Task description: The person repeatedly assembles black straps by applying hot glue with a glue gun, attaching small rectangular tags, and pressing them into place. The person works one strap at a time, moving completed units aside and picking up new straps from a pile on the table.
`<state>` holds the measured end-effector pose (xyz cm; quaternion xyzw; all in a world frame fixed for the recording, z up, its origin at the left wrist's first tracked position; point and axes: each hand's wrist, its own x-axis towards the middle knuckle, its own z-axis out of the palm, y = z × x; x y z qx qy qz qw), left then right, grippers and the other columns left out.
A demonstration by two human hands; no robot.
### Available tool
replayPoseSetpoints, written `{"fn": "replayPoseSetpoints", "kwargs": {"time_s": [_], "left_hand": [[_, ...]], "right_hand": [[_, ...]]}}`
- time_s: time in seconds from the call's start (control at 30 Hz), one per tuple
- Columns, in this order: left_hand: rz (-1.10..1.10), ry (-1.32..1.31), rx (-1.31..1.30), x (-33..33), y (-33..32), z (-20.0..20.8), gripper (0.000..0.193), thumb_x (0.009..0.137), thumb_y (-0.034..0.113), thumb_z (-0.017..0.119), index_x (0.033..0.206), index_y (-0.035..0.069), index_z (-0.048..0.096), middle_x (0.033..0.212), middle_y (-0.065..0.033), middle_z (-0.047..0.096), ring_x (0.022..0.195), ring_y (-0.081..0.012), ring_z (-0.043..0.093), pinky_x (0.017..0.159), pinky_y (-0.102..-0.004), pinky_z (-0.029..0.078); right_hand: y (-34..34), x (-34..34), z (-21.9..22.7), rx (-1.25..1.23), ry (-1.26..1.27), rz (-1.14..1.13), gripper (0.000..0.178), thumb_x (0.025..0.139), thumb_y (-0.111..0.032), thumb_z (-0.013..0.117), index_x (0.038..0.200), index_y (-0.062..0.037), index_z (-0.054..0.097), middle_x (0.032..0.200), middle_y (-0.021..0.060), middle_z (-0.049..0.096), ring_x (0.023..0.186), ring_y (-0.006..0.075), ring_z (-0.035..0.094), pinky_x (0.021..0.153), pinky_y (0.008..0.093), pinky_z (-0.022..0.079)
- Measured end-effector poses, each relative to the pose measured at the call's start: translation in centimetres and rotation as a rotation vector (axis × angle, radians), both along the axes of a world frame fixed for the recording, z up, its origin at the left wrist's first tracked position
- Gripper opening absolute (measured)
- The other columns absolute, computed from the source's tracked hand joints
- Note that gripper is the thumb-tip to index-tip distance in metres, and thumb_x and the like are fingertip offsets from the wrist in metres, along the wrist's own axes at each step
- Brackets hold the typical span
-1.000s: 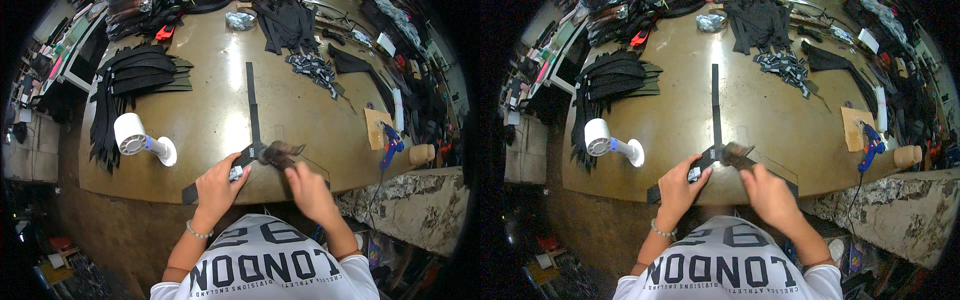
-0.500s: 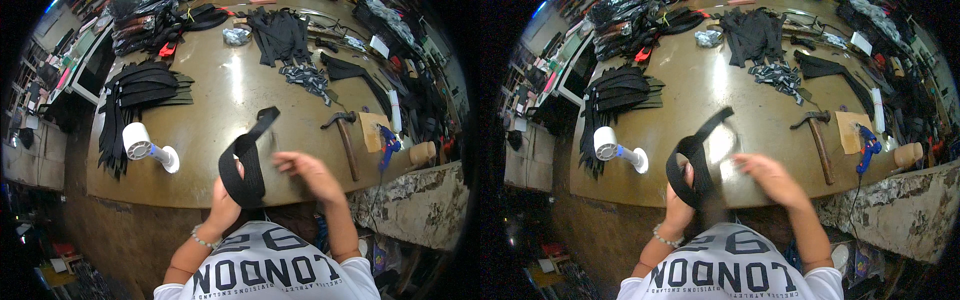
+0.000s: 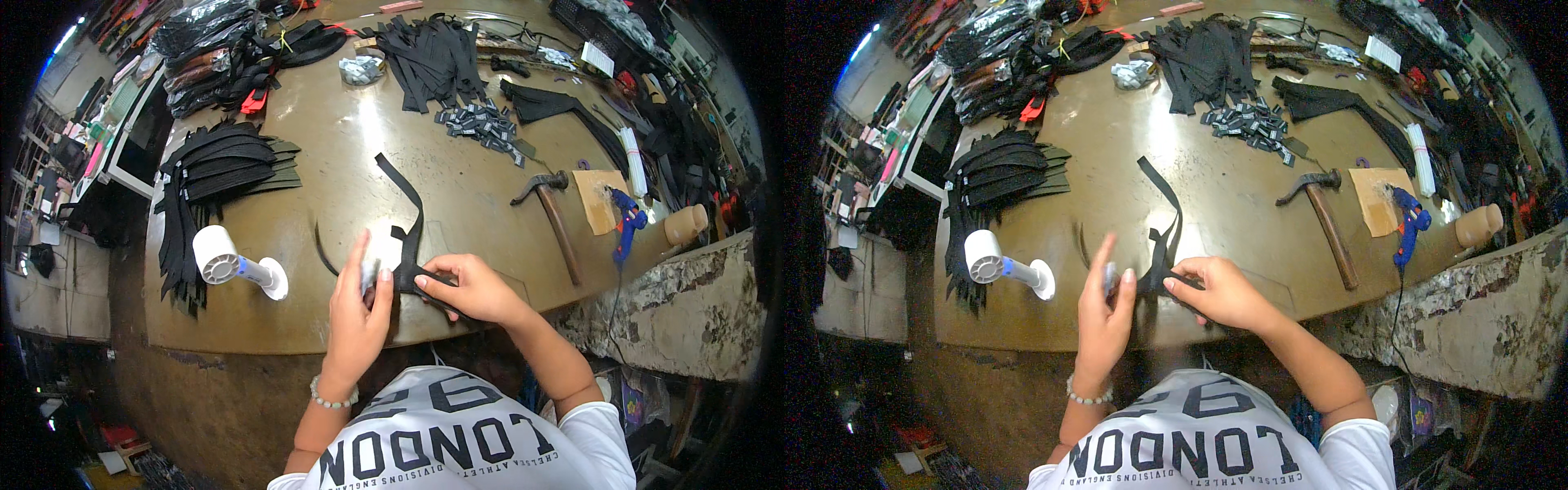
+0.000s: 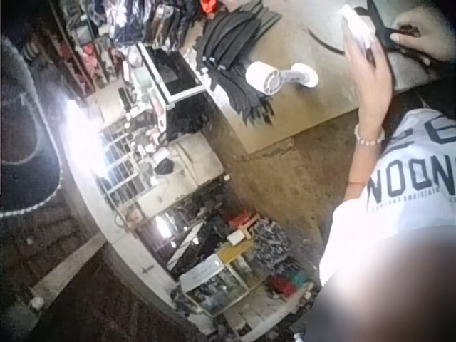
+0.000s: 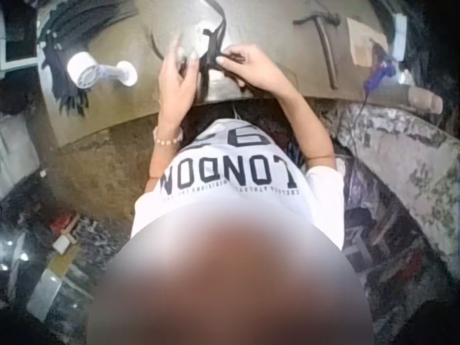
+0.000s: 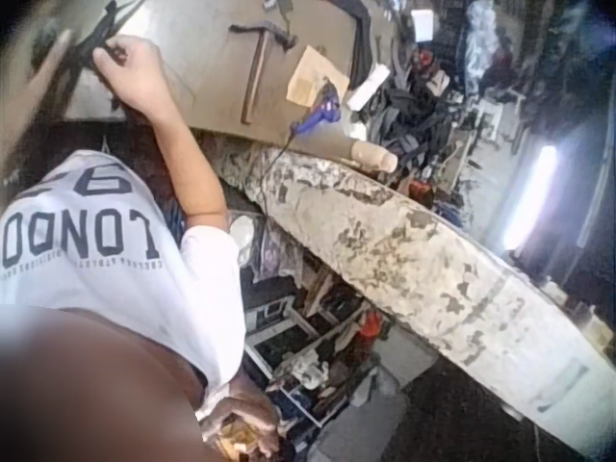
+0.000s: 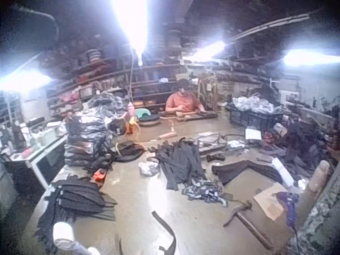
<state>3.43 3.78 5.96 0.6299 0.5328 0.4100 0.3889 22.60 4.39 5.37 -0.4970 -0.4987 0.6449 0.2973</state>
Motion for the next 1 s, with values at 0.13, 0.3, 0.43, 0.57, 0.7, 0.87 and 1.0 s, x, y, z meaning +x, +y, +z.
{"fn": "replayPoseSetpoints", "kwargs": {"time_s": [0.13,0.3,0.43,0.57,0.7,0.87,1.0], "left_hand": [[-0.162,0.299,-0.014,-1.3,2.2,-0.4,0.022,0.09,0.019,0.068,0.098,-0.001,0.068,0.086,-0.0186,0.065,0.075,-0.0294,0.063,0.069,-0.0374,0.048],[-0.199,0.253,-0.026,-2.1,2.7,-1.4,0.025,0.089,0.021,0.072,0.091,-0.003,0.068,0.083,-0.0161,0.068,0.071,-0.0204,0.064,0.066,-0.0338,0.048],[-0.081,0.46,0.027,-0.9,2.7,-2.3,0.027,0.087,0.026,0.07,0.092,0.0,0.068,0.088,-0.0189,0.068,0.075,-0.0351,0.065,0.068,-0.0416,0.05],[0.104,0.453,0.153,-0.1,3.1,-3.7,0.02,0.086,0.022,0.07,0.094,0.005,0.065,0.089,-0.0174,0.068,0.076,-0.0398,0.065,0.065,-0.0464,0.05],[0.131,0.467,0.213,-0.2,3.1,-4.6,0.017,0.084,0.018,0.072,0.096,0.009,0.064,0.085,-0.0144,0.069,0.072,-0.0365,0.067,0.061,-0.0438,0.051],[0.145,0.382,0.234,-0.1,3.2,-4.6,0.016,0.084,0.019,0.074,0.094,0.012,0.064,0.081,-0.0129,0.07,0.07,-0.0339,0.067,0.059,-0.0417,0.05],[0.144,0.426,0.161,-0.1,3.0,-4.5,0.013,0.084,0.014,0.072,0.096,0.015,0.065,0.082,-0.0119,0.07,0.072,-0.0333,0.068,0.06,-0.0416,0.051]], "right_hand": [[0.5,1.0,-1.6,0.051,0.004,0.106,0.026,0.095,-0.02,0.066,0.103,0.0042,0.066,0.083,0.0029,0.067,0.067,0.0081,0.059,0.062,0.024,0.048],[4.6,0.5,-2.9,-0.257,0.373,0.166,0.045,0.091,-0.016,0.071,0.126,0.0078,0.054,0.114,0.0142,0.067,0.108,0.0165,0.063,0.092,0.0291,0.051],[7.3,-1.6,-1.1,0.001,0.511,-0.003,0.041,0.086,-0.006,0.069,0.126,-0.0051,0.056,0.139,0.0106,0.052,0.115,0.0207,0.058,0.097,0.0356,0.047],[5.1,-2.2,0.7,0.992,-0.307,-0.01,0.033,0.075,0.002,0.061,0.103,-0.0115,0.072,0.149,0.0126,0.04,0.134,0.0357,0.033,0.109,0.0479,0.031],[3.4,-3.5,-0.9,0.591,-0.247,-0.072,0.052,0.08,0.006,0.06,0.131,-0.0036,0.055,0.132,0.0143,0.051,0.108,0.0343,0.057,0.086,0.0344,0.05],[4.1,-3.8,-3.7,0.862,-0.56,-0.018,0.034,0.079,0.004,0.058,0.113,0.0004,0.061,0.112,0.015,0.057,0.105,0.0341,0.058,0.086,0.0397,0.05],[1.9,-3.7,-4.3,1.072,-0.752,-0.024,0.027,0.08,-0.007,0.06,0.106,-0.0006,0.065,0.103,0.0099,0.06,0.099,0.027,0.061,0.079,0.034,0.054]]}}
